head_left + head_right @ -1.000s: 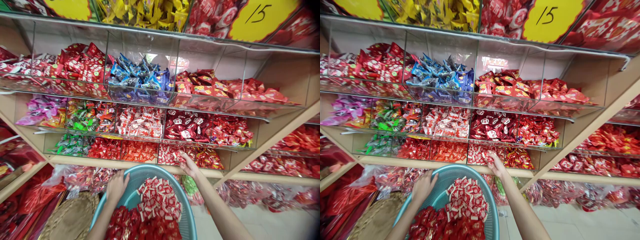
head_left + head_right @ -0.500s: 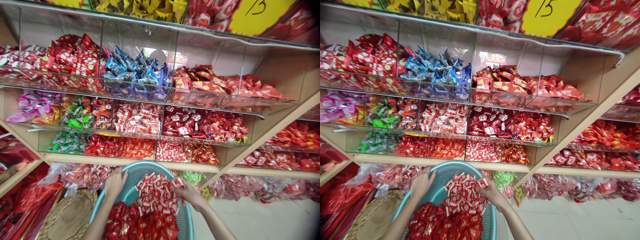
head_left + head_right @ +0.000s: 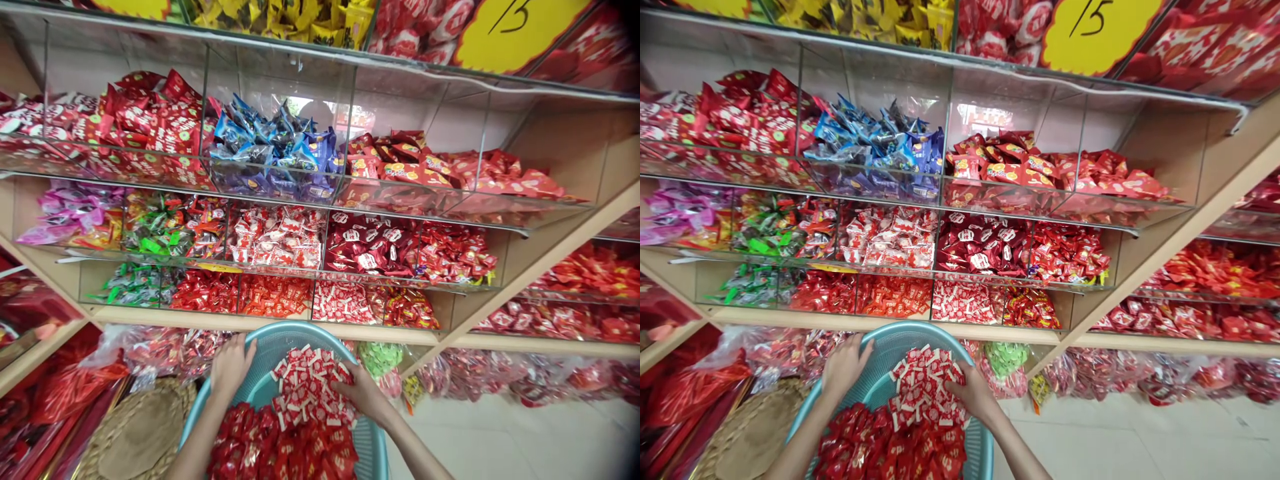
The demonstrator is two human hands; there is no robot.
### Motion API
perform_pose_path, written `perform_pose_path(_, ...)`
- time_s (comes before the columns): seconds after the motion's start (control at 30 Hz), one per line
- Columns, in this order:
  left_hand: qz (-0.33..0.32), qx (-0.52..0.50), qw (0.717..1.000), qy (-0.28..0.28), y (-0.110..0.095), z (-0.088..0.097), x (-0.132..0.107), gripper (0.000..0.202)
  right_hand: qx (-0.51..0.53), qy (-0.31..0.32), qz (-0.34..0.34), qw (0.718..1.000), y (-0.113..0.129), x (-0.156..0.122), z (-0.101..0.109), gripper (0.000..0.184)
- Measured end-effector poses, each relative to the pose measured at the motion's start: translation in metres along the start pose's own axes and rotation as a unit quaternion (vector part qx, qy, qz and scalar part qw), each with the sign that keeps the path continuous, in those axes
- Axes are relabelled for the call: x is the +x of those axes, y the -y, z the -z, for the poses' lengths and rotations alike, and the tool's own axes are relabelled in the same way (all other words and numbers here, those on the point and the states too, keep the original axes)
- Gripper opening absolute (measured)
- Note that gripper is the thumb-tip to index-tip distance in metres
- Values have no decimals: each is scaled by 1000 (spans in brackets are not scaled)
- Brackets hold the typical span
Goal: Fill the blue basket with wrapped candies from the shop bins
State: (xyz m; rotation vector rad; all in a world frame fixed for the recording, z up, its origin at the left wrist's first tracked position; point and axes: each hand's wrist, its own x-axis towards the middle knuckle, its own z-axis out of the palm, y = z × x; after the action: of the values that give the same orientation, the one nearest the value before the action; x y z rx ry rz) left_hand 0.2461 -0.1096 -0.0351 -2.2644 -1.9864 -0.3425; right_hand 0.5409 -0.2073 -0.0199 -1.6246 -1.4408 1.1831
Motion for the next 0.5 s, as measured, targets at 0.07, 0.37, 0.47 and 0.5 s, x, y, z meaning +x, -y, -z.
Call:
perform_pose_path(0.07,-1,0,1000,-2,0,0,0,50,-22,-15,17,999,-4,1,0,19)
perform_pose_path(0.37,5,2,1000,0,-1,3,0,49,-115,-77,27,990,-1,-7,4,30)
perform_pose_path(0.47,4,10,1000,-1,-1,2,0,49,-101,-100,23,990,8,-14,9,36)
perform_pose_path(0.5,3,12,1000,-2,-1,2,0,49,-83,-102,12,991,12,-16,11,38)
